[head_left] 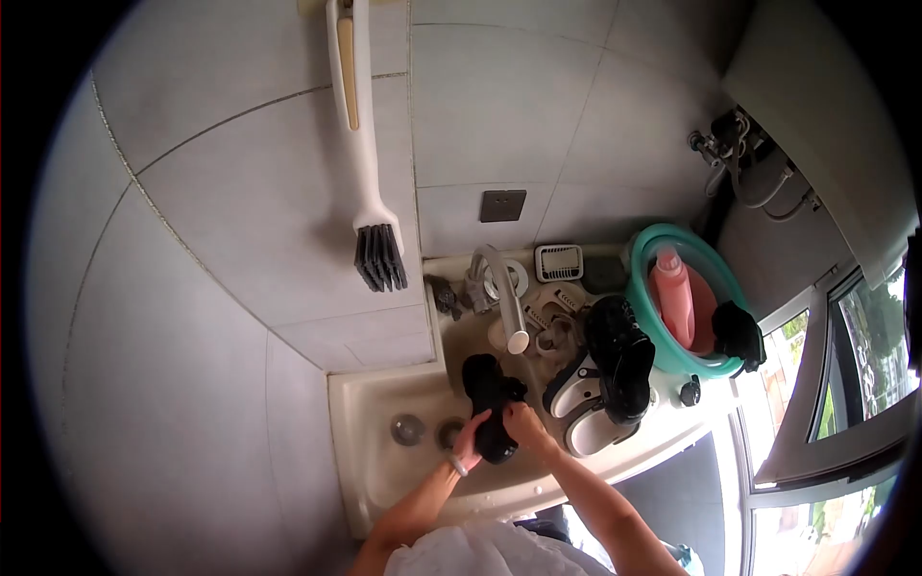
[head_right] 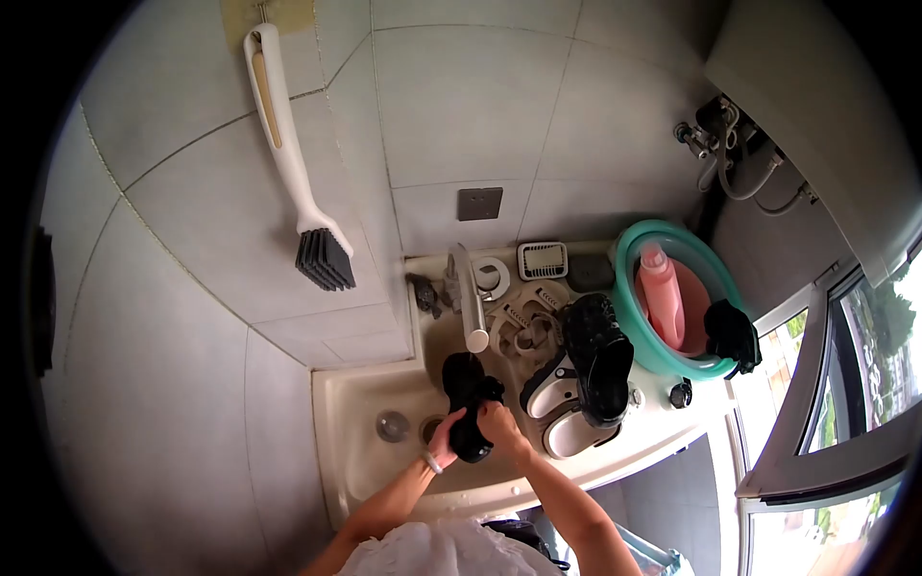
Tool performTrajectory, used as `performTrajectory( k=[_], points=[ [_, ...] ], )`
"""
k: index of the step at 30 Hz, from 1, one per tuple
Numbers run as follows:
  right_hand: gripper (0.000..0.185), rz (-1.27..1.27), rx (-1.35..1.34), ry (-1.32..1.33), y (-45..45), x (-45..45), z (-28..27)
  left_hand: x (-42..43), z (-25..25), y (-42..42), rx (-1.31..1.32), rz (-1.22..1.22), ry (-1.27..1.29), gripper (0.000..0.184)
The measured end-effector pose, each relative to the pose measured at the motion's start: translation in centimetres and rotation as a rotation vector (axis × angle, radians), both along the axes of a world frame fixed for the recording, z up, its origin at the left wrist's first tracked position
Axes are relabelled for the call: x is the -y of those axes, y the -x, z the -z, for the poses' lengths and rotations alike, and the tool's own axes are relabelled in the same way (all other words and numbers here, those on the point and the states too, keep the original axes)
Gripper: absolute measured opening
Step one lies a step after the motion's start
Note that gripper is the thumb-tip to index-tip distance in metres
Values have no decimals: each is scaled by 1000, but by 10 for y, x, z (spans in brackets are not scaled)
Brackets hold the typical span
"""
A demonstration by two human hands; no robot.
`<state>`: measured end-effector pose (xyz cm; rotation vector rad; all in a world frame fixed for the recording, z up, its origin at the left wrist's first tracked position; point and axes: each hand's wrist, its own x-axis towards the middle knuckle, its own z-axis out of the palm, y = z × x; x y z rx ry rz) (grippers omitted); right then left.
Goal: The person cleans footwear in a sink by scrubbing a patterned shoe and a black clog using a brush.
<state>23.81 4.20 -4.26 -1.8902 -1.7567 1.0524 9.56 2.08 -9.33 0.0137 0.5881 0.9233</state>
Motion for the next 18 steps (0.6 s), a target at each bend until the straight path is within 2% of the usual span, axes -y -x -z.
performTrajectory(
  k=[4, 7, 9, 10, 12, 15, 18],
  points=[
    [29, -30, 18, 19, 9, 7, -30, -7, 4, 21, 160, 18, -65, 42],
    [30, -103, 8, 164, 10, 32, -67, -5, 9, 24, 10, 11, -65, 40],
    [27, -67, -19, 61, -2, 10, -17, 2, 14, 11, 127, 29, -36, 41],
    [26, -32, 96, 19, -6, -3, 11, 3, 10, 3, 104, 48, -7, 43],
    [26, 0, 205, -21, -2, -2, 22, 4, 18, 4, 111, 58, -8, 42],
    [23, -194, 122, -39, 4, 25, -27, -9, 2, 18, 76, 19, -21, 43],
    [23, -127, 88, -3, 11, 37, -52, -8, 0, 24, 14, 40, -45, 46]
  ],
)
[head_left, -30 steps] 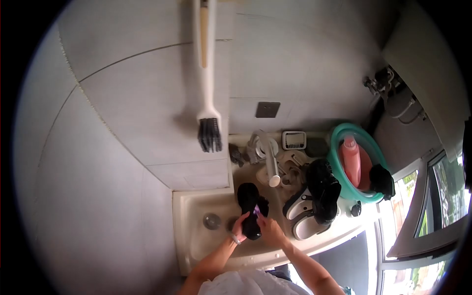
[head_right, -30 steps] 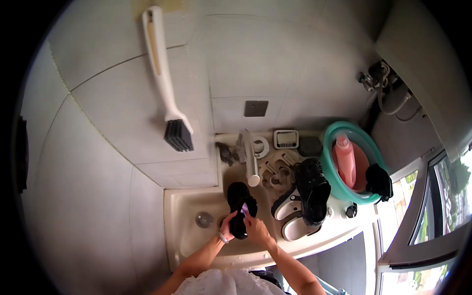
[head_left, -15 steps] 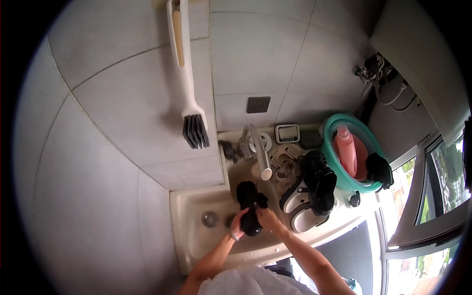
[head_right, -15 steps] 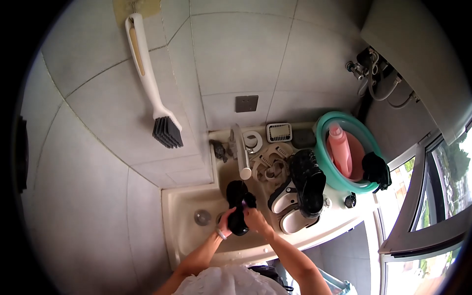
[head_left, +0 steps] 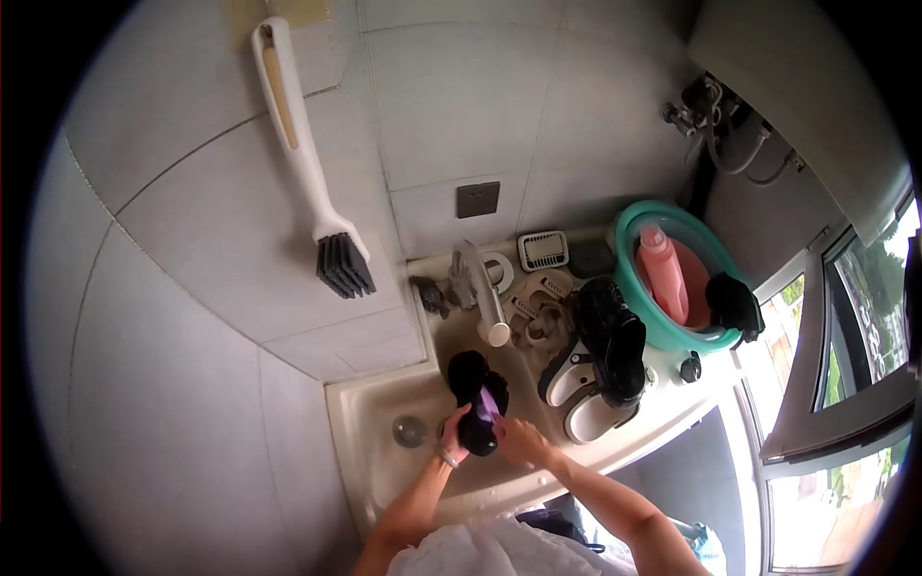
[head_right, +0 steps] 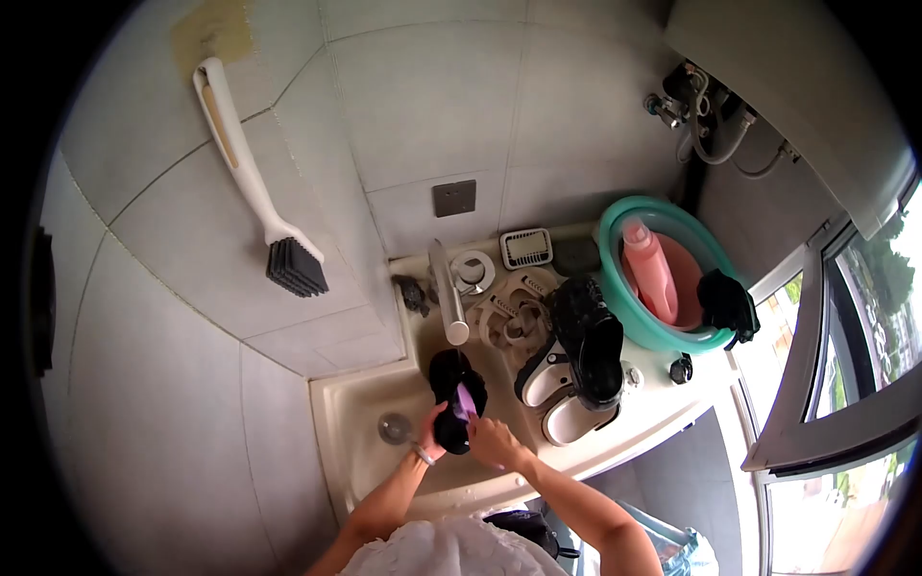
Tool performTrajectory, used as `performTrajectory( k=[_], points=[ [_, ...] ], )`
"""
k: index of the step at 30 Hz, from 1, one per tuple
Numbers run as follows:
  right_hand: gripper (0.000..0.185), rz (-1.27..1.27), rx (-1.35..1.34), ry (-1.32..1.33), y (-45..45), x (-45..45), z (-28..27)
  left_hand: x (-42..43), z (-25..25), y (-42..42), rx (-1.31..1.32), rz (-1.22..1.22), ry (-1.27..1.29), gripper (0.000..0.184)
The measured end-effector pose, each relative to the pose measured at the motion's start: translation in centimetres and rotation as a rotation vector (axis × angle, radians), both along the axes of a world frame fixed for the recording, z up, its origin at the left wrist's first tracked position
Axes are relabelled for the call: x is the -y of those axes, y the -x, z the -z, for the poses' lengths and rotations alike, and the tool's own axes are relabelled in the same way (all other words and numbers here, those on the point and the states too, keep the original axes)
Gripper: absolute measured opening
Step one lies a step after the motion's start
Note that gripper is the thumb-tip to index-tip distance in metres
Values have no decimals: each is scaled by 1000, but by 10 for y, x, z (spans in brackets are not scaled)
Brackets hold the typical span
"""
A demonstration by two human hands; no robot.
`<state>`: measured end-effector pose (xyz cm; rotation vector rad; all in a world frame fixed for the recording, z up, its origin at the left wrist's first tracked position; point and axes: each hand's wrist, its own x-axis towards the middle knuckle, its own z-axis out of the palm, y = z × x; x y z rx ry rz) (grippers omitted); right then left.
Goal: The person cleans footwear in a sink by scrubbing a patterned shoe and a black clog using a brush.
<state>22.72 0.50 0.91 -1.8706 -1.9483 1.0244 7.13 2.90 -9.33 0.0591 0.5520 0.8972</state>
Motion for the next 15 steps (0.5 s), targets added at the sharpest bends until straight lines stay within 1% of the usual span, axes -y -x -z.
performTrajectory(
  k=[1, 2, 3, 4, 5, 6, 7, 8, 9, 10, 11, 12, 13, 14, 15],
  points=[
    [23, 31, 27, 30, 0, -9, -9, 1, -1, -4, 68, 16, -11, 43],
    [25, -36, 67, 4, -8, -26, 24, 0, 3, -9, 76, 22, 5, 43],
    [25, -30, 67, 1, -9, -35, 39, 0, 5, -13, 82, 24, 21, 42],
    [26, 48, 115, -8, -7, -41, 50, -1, -2, -15, -44, 31, 12, 39],
    [28, 23, 126, -75, -9, -45, 69, -5, -3, -13, -47, 29, 9, 39],
    [29, -1, 140, -144, -11, -48, 88, -13, -1, -7, -12, 100, 17, 39],
    [29, -4, 137, -153, -18, -49, 75, -23, 5, 0, 24, 171, 22, 39],
    [30, -210, 82, 6, -28, -46, 61, -33, 19, 11, -73, 245, 3, 42],
    [31, -414, 25, 173, -31, -36, 30, -36, -2, 19, -75, 239, 5, 42],
    [32, -245, -148, 372, -31, -29, -11, -42, -47, 26, -283, 278, 92, 45],
    [34, -43, -308, 543, -32, -22, -51, -47, -51, 33, -305, 322, 112, 51],
    [34, 1, -379, 652, -41, -18, -55, -52, -55, 41, -326, 367, 131, 58],
    [35, 24, -415, 707, -50, -15, -60, -52, -56, 44, -324, 367, 130, 58],
    [37, 50, -449, 762, -59, -12, -65, -51, -56, 47, -449, 384, -28, 62],
    [39, 25, -509, 761, -66, -9, -70, -50, -56, 47, -574, 399, -186, 67]
  ],
)
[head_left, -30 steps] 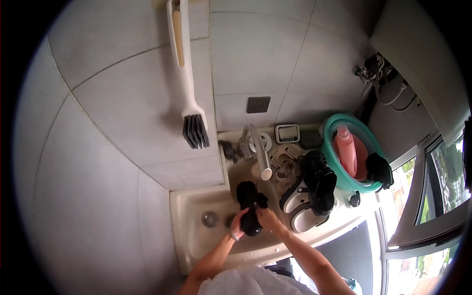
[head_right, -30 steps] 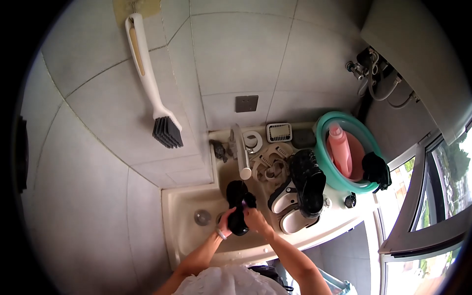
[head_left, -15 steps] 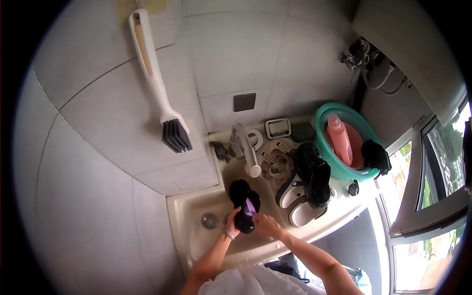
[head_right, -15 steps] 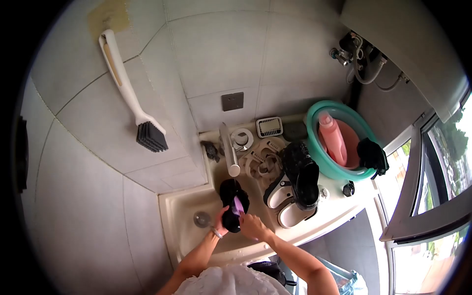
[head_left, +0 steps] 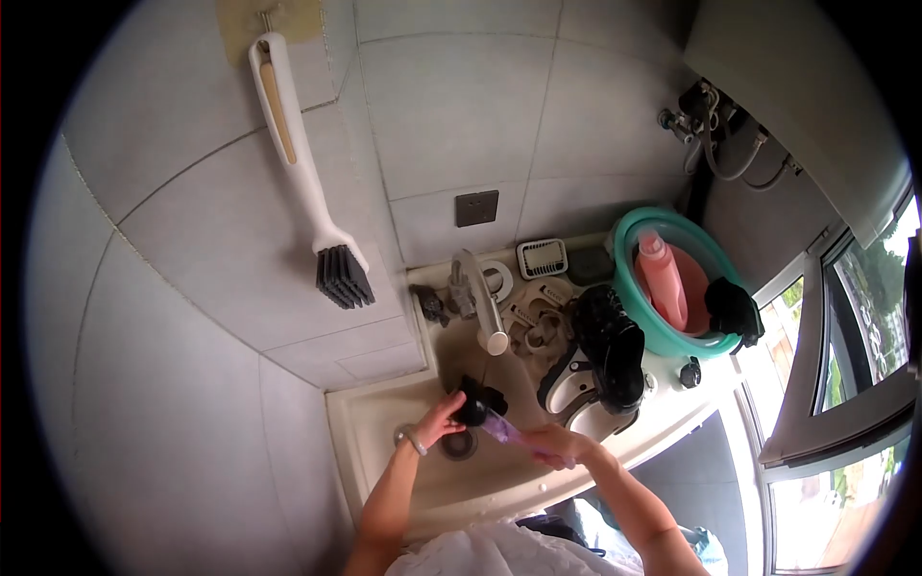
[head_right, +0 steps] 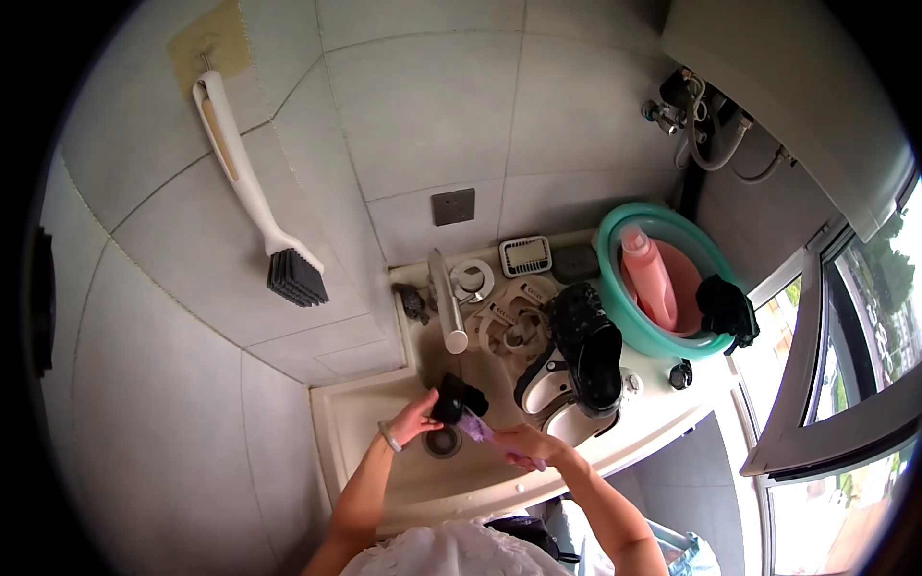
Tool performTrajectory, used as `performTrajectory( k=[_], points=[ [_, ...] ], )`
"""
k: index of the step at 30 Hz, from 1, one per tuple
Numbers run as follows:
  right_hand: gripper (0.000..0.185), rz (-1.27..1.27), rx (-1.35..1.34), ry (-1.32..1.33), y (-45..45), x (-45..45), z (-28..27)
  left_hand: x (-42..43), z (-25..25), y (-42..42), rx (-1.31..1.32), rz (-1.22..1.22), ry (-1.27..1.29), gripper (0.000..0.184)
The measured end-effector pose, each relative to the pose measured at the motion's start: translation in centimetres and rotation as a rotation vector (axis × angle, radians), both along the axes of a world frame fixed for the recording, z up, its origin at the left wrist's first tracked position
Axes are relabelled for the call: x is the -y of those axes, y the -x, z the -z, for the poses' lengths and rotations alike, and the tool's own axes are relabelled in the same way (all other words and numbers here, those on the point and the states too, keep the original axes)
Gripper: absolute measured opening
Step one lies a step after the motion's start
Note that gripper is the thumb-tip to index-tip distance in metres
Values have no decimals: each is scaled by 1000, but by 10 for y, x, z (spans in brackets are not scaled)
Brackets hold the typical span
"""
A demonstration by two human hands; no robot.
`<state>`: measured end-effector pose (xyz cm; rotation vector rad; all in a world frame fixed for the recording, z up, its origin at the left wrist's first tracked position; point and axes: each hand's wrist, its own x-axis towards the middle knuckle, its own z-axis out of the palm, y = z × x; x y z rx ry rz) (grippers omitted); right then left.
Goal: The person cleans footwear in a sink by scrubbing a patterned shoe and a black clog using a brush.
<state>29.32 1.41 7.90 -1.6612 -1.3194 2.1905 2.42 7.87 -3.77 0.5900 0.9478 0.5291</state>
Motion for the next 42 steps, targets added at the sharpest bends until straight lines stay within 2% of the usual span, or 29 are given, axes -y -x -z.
performTrajectory(
  k=[1, 2, 4, 5, 8, 9, 10, 11, 12, 14, 15, 16, 18, 20, 21, 24, 26, 28, 30, 32, 34, 35, 36, 37, 38, 39, 40, 42],
  points=[
    [42, 1, -65, -3, -4, 3, -1, 7, 1, -2, -59, 16, -336, 71],
    [42, 1, -68, 8, -5, 7, 2, 12, 3, -3, -62, 17, -325, 71],
    [41, 133, -212, 27, -5, 13, 8, 10, -20, -6, -225, 109, -607, 73],
    [38, 93, -198, -11, -2, 15, 12, 1, -22, -5, -551, 192, -610, 70],
    [34, 234, -196, -56, 12, 20, 10, -14, 9, -17, -779, -83, -953, 66],
    [37, 143, -150, -297, 10, 23, 39, -22, 29, -22, -779, -85, -960, 66],
    [37, 143, -149, -299, 13, 24, 48, -29, 50, -27, -672, -166, -829, 69],
    [39, 230, -84, -409, 24, 25, 53, -30, 60, -31, -564, -240, -694, 72],
    [42, 318, -17, -520, 34, 27, 61, -31, 61, -36, -563, -237, -694, 72],
    [45, 248, 177, -720, 50, 31, 94, -35, 60, -49, -499, -438, -412, 81],
    [43, 231, 195, -700, 57, 33, 85, -34, 47, -52, -442, -429, -257, 92],
    [42, 210, 210, -679, 62, 38, 68, -42, 64, -45, -404, -389, -95, 97],
    [44, 147, 231, -748, 55, 44, 66, -47, 89, -39, -130, -398, 13, 100],
    [45, 132, 347, -893, 51, 45, 75, -51, 120, -40, -113, -409, 48, 98],
    [44, 157, 407, -857, 54, 39, 69, -39, 72, -47, -38, -384, 87, 96],
    [43, 212, 525, -890, 67, 26, 71, -40, 76, -48, -86, -391, 60, 89],
    [41, 218, 523, -972, 75, 26, 89, -43, 70, -42, 203, -319, 118, 84],
    [38, 399, 381, -789, 82, 24, 96, -35, 60, -38, 159, -277, -22, 59],
    [46, 362, 191, -700, 72, 16, 104, -27, 64, -31, 256, -249, -41, 42],
    [46, 584, -324, -86, 57, 7, 99, -19, 70, -27, 406, -271, 25, 41],
    [46, 639, -435, 40, 45, 4, 89, -16, 67, -28, 294, -213, -12, 44],
    [44, 639, -331, -34, 43, 10, 100, -19, 72, -31, 135, -210, -101, 64],
    [43, 696, -228, -132, 48, 16, 90, -23, 83, -34, -25, -208, -187, 85],
    [42, 572, -32, -382, 48, 22, 84, -25, 95, -35, -26, -213, -184, 85],
    [42, 434, 165, -628, 47, 27, 77, -26, 107, -38, -219, -231, -504, 99],
    [41, 363, 259, -744, 51, 36, 61, -24, 108, -40, -334, -189, -639, 108],
    [44, 286, 269, -864, 54, 43, 75, -22, 109, -43, -458, -157, -771, 117],
    [45, 195, 425, -1029, 64, 40, 90, -14, 105, -56, -774, -50, -749, 111]
  ],
)
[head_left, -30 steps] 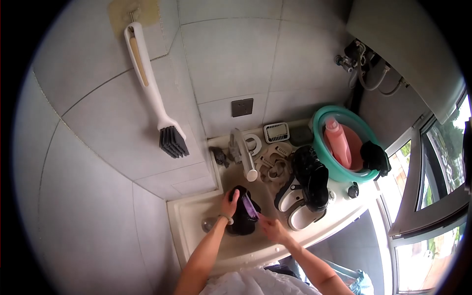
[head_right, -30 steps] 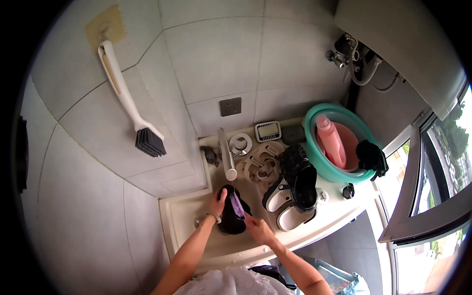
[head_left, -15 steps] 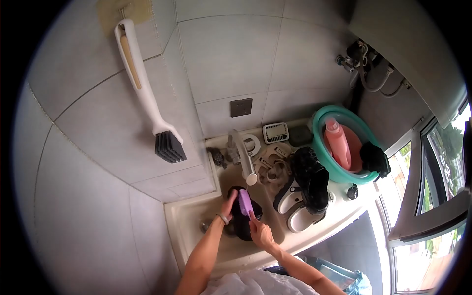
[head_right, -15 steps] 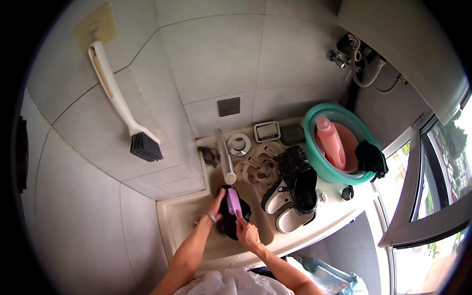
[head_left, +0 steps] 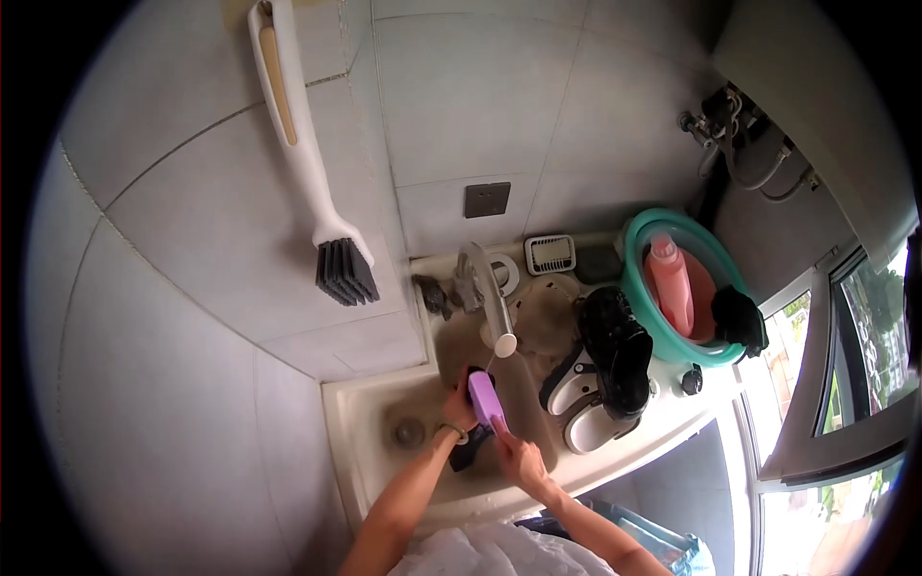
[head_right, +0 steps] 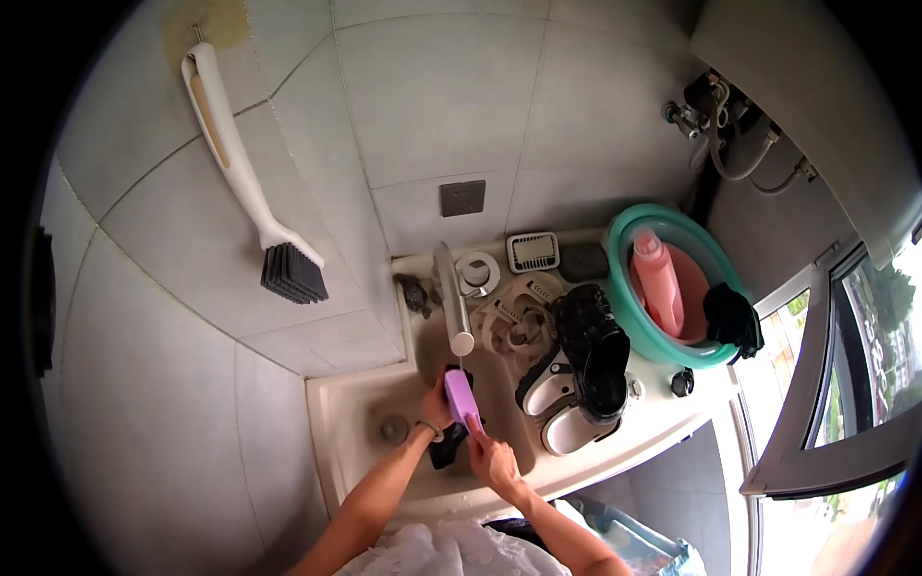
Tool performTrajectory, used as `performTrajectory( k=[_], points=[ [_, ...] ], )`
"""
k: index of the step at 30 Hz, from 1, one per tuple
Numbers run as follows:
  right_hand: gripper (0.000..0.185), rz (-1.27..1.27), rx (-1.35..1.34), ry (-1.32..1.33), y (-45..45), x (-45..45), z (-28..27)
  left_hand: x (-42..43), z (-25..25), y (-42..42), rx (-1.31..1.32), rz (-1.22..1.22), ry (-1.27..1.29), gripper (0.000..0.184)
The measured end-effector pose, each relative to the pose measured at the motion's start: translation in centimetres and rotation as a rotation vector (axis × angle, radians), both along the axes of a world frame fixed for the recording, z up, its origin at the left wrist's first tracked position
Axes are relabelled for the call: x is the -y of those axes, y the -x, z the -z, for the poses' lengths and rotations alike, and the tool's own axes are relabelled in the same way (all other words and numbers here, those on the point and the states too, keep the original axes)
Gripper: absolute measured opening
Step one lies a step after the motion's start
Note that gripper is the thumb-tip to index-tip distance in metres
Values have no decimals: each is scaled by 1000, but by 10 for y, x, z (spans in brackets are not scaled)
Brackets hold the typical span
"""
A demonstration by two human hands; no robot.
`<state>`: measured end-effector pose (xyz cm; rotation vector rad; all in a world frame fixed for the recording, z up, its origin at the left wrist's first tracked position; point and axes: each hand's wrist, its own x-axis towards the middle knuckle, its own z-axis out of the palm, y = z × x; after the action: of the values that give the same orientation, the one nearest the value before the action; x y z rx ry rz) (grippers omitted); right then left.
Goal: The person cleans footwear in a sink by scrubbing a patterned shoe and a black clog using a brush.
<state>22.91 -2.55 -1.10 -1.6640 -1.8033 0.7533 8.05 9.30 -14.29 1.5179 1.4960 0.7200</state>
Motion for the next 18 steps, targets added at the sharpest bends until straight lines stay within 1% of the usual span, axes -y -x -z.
performTrajectory(
  k=[1, 2, 3, 4, 6, 7, 8, 10, 12, 13, 14, 15, 16, 17, 18],
  points=[
    [45, 4, 2, 3, 3, -8, 5, 5, -8, -5, -4, -8, -16, 109],
    [45, 83, 35, 15, 4, -23, 9, 9, -17, -9, -8, -19, -35, 107],
    [45, 96, 61, -39, 5, -28, 9, 18, -57, -18, -121, -5, 10, 98],
    [45, 110, 89, -93, 6, -32, 9, 21, -58, -20, -105, -40, -33, 99],
    [44, 98, 121, -162, 10, -25, 6, 9, -19, -12, -61, -94, -112, 101],
    [44, 70, 123, -179, 13, -14, 5, 5, -12, -8, 46, -146, -129, 98],
    [43, 57, 70, -234, 15, -10, 6, 1, -5, -2, 114, -131, -194, 98],
    [42, 24, -31, -345, 20, -4, 4, 12, -23, -5, -85, -131, -131, 99],
    [39, 102, -3, 34, 19, -20, -3, 20, -35, -7, -16, -62, -170, 100],
    [40, 100, -8, 31, 16, -30, 0, 27, -35, -11, 88, -23, -236, 101],
    [42, 98, -12, 29, 12, -39, 2, 27, -25, -15, 140, -7, -295, 105],
    [43, 95, -16, 27, 10, -49, -3, 20, -23, -16, 233, -10, -251, 107],
    [40, 115, -40, 12, 13, -39, -9, 16, -21, -13, 323, -8, -205, 110],
    [37, 134, -63, -3, 16, -29, -16, 13, -20, -7, 242, 8, -269, 114],
    [38, 121, -73, -47, 16, -16, -16, 15, -36, -3, 262, -19, -196, 116]
  ],
)
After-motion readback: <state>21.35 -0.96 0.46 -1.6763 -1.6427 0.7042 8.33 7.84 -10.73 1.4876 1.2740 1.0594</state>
